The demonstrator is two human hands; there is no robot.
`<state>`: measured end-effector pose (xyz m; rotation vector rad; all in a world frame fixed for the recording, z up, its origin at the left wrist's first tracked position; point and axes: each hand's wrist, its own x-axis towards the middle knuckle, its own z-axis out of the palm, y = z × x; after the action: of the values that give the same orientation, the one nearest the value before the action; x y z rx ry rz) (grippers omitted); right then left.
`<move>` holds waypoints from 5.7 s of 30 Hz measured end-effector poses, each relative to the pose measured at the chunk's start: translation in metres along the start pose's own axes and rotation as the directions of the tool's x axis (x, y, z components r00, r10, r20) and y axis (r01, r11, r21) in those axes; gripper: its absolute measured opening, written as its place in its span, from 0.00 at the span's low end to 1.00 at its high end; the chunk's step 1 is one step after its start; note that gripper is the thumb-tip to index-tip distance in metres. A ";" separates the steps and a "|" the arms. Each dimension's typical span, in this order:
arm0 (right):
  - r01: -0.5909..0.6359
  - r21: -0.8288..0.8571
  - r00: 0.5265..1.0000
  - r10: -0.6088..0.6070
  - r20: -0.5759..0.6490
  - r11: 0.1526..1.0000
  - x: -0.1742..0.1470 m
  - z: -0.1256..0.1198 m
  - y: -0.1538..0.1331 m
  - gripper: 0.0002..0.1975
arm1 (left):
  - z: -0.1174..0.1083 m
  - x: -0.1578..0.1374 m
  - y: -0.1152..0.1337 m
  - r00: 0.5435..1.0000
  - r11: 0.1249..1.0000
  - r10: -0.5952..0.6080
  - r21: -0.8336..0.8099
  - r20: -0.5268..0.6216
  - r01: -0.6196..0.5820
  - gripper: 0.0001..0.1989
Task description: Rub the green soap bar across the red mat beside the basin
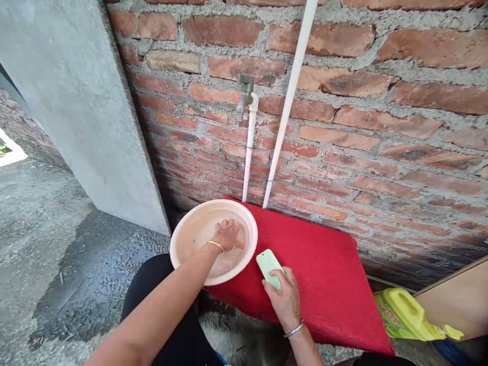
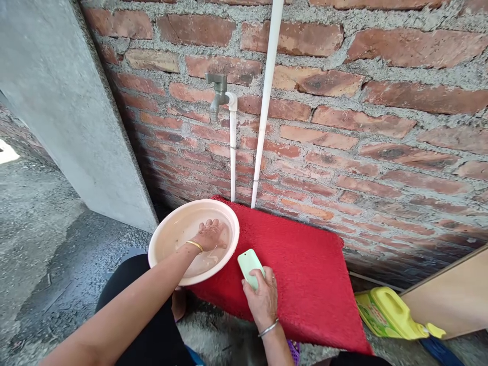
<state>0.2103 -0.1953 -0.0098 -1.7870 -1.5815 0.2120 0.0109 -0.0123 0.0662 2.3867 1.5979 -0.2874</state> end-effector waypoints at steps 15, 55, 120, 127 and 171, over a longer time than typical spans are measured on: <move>-0.027 -0.043 0.999 0.026 -0.034 0.999 0.006 -0.009 0.014 0.08 | -0.005 -0.003 0.002 1.000 1.000 -0.006 -0.001 0.019 0.006 0.34; 0.001 0.027 0.999 -0.002 0.045 1.000 -0.003 0.000 -0.005 0.07 | -0.005 -0.007 0.006 0.999 1.000 0.015 0.016 0.028 -0.015 0.30; 0.092 -0.080 0.995 -0.089 0.036 0.993 -0.004 0.005 -0.009 0.07 | -0.009 -0.008 0.009 0.999 0.999 0.030 0.025 0.043 -0.031 0.26; -0.028 -0.084 0.997 0.021 -0.079 0.996 0.009 -0.020 0.025 0.10 | -0.011 -0.008 0.010 0.998 0.999 0.035 0.027 0.045 -0.037 0.26; 0.078 -0.111 0.995 -0.085 -0.058 0.991 0.001 -0.010 0.021 0.11 | -0.017 -0.014 0.011 0.998 0.999 0.032 0.011 0.048 -0.033 0.26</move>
<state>0.2329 -0.1977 -0.0151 -1.7889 -1.6451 0.0309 0.0166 -0.0229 0.0878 2.3937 1.5391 -0.3464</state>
